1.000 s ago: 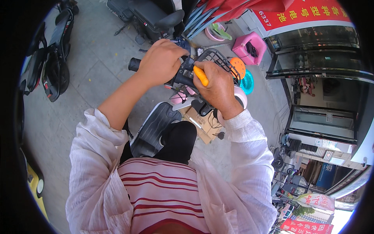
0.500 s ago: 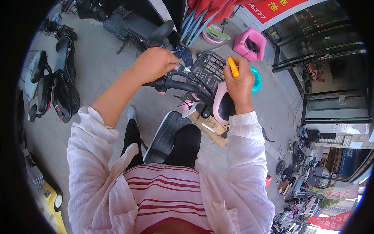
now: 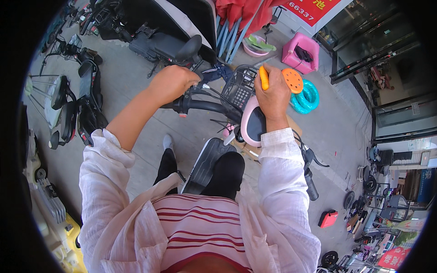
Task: The person uses a yellow screwdriver to tighten screws on the handlebar assembly of a pink electric scooter. They repeatedly adjust the grip and apply torque to fasteners on the left and right sides of the handlebar stem.
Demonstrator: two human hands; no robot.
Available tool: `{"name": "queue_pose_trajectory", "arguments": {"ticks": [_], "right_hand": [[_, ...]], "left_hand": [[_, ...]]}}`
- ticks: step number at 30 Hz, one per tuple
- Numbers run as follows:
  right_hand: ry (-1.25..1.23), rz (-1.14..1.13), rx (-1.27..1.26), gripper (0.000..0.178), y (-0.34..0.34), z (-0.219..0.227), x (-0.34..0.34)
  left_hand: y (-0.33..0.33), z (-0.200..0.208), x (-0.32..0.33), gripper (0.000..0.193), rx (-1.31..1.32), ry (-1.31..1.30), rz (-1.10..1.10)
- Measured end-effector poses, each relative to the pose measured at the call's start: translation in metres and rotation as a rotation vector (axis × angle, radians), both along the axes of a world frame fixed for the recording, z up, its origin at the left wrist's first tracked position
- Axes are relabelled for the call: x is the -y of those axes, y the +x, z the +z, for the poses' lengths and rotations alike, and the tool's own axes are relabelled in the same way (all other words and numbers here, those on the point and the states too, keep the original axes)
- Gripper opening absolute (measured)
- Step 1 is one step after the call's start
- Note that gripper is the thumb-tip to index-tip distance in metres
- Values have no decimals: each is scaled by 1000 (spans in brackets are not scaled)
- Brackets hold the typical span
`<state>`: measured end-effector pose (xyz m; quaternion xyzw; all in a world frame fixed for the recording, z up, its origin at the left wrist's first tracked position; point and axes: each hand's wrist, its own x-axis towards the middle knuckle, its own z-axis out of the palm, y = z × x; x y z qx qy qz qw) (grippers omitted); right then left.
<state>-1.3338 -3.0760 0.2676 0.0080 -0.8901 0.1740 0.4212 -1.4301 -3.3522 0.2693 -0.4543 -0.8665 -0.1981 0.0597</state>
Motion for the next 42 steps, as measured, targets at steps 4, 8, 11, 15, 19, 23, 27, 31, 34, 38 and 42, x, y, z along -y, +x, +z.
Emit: {"name": "queue_pose_trajectory", "arguments": {"ticks": [4,8,11,15,19,23,27,31,34,38,42], "right_hand": [[6,26,-28,30,2,1,0],[12,29,-20,30,1,0,-2],[21,40,-15,32,1,-2,-3],[45,27,-15,32,-1,-3,-3],[54,15,-10,31,-1,-2,-1],[79,16,-22,30,0,0,-1],[90,10,-15,30,-1,-1,-2],[86,17,-26,30,-1,-2,0],[99,6,-13,30,-1,-2,-1],[86,3,-6,30,0,-1,0],[94,10,-14,29,-2,-2,-1]], "left_hand": [[4,9,-11,9,-70,-151,51],[1,2,-6,7,-47,-115,22],[3,6,-8,7,-61,-162,36],[5,10,-18,11,-68,-237,95],[6,7,-6,8,-36,-120,27],[8,8,-11,9,-42,-160,64],[8,8,-13,13,-25,-199,113],[9,-2,3,16,11,34,-18],[7,4,-1,18,51,-52,24],[6,0,-2,19,71,-12,32],[8,-4,6,16,68,165,-29]]}}
